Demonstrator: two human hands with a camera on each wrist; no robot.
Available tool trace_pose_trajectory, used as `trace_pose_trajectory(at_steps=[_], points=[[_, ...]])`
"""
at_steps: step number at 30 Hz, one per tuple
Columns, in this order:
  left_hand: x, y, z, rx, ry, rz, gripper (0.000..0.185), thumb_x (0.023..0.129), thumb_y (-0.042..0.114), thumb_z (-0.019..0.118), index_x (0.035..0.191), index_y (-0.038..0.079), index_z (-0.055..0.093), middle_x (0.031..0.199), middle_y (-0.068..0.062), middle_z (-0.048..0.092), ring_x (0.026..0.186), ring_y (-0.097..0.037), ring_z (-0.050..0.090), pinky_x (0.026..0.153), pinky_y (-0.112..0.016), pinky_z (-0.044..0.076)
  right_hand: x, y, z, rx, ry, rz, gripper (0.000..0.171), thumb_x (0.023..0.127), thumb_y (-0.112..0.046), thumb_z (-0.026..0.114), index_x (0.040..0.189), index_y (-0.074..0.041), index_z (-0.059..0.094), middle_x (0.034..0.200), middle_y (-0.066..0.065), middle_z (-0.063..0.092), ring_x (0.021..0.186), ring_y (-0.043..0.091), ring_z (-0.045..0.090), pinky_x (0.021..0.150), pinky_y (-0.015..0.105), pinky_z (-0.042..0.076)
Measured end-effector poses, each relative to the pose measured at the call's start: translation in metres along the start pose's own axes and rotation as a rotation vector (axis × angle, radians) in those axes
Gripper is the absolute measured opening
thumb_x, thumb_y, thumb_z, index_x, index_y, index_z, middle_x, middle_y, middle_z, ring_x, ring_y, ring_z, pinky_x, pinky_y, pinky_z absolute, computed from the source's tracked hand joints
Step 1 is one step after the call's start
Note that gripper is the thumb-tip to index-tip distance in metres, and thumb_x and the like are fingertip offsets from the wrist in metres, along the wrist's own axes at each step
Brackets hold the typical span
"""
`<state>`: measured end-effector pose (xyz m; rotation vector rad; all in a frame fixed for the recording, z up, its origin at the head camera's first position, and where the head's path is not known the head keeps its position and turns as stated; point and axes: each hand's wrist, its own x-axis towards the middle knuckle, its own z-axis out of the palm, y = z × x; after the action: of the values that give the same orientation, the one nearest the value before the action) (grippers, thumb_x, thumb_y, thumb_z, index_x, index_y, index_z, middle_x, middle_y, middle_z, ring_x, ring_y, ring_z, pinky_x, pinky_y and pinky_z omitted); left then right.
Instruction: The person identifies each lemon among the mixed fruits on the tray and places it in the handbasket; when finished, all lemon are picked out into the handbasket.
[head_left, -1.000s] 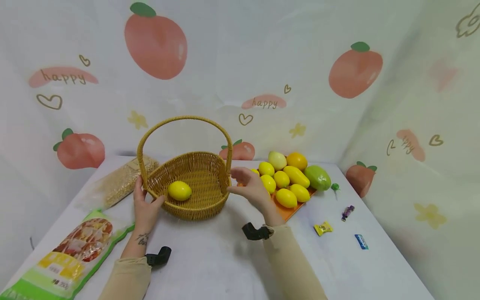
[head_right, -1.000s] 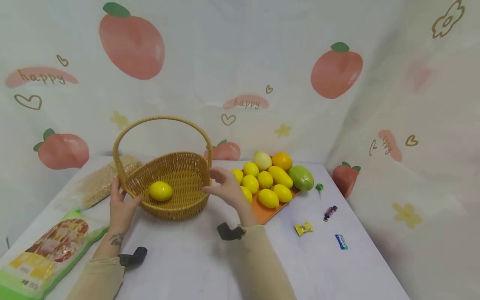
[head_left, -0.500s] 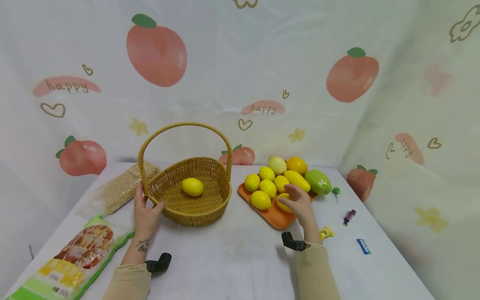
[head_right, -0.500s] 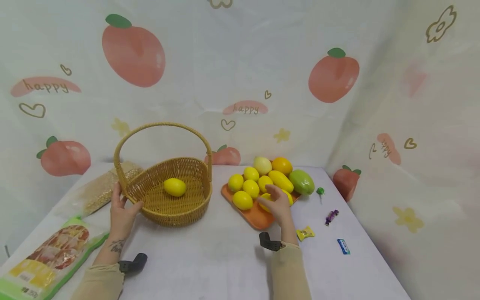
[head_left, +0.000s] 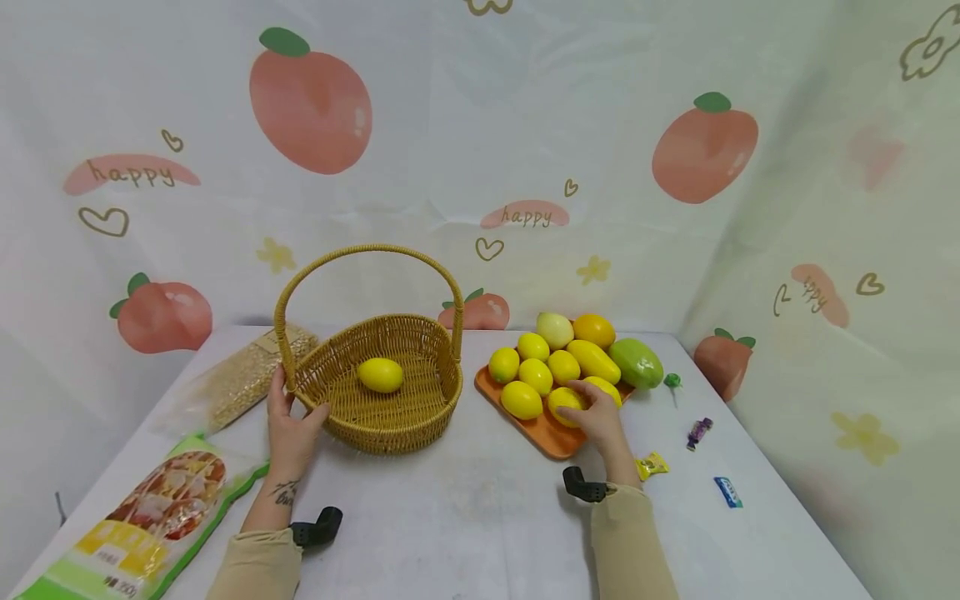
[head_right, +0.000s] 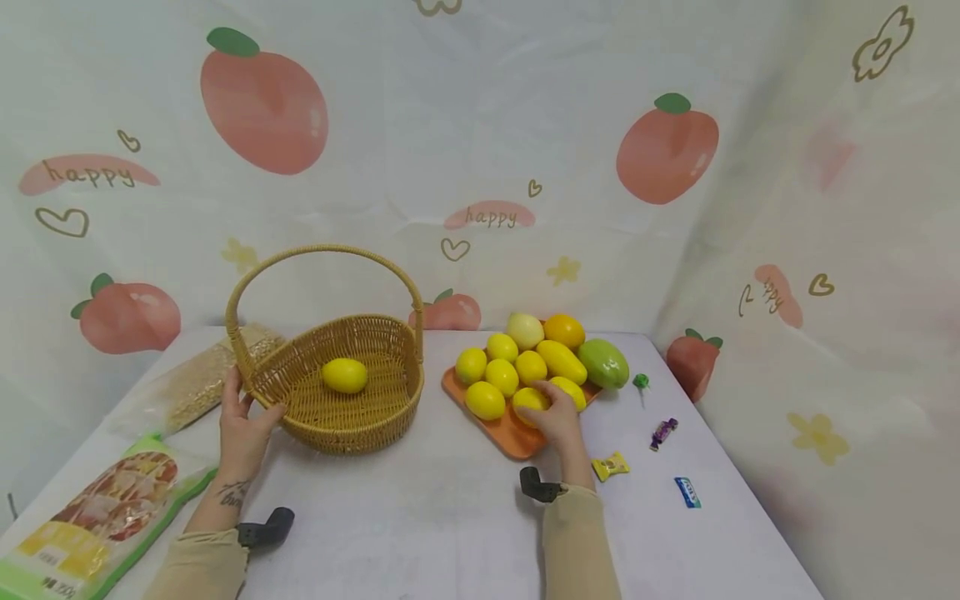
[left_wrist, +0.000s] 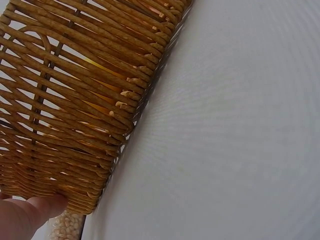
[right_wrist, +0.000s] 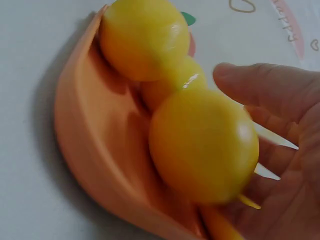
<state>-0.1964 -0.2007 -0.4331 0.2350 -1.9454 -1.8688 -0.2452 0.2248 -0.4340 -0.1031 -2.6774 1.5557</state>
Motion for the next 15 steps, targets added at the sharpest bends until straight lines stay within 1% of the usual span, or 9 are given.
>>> trace_pose_trajectory(at_steps=[3,6,9,15], points=[[0.0001,-0.0007,0.0002,0.004,0.003,-0.001,0.089,0.08,-0.012,0.053,0.15,0.021,0.009,0.153,-0.005,0.007,0.139,-0.032,0.012,0.104,-0.057,0.031,-0.0001,0.0018,0.0042,-0.022,-0.04,0.007,0.055,0.077,-0.015,0.073,0.127,-0.004,0.053,0.134,0.017,0.048,0.124,0.032,0.038,0.109,0.05,0.027],[0.0005,-0.0015,0.0004,0.003,0.002,0.003,0.089,0.08,-0.012,0.053,0.15,0.021,0.009,0.154,-0.005,0.006,0.139,-0.032,0.012,0.105,-0.057,0.031,-0.0001,0.0031,0.008,-0.007,-0.073,0.006,0.058,0.075,-0.014,0.074,0.128,-0.006,0.051,0.136,0.017,0.045,0.122,0.032,0.038,0.108,0.052,0.027],[0.0011,-0.0026,0.0004,0.002,0.003,0.008,0.089,0.08,-0.011,0.053,0.15,0.021,0.008,0.154,-0.005,0.006,0.139,-0.032,0.012,0.105,-0.057,0.031,0.0001,0.0039,0.01,0.005,-0.073,0.011,0.059,0.074,-0.014,0.074,0.128,-0.009,0.051,0.137,0.015,0.044,0.122,0.031,0.038,0.108,0.052,0.026],[0.0019,-0.0037,0.0001,0.009,0.007,0.012,0.089,0.079,-0.011,0.053,0.15,0.019,0.008,0.154,-0.005,0.006,0.139,-0.033,0.014,0.105,-0.057,0.03,-0.0012,0.0021,0.006,0.055,-0.084,0.049,0.06,0.076,-0.013,0.072,0.131,-0.008,0.05,0.14,0.016,0.04,0.121,0.03,0.036,0.108,0.05,0.029]])
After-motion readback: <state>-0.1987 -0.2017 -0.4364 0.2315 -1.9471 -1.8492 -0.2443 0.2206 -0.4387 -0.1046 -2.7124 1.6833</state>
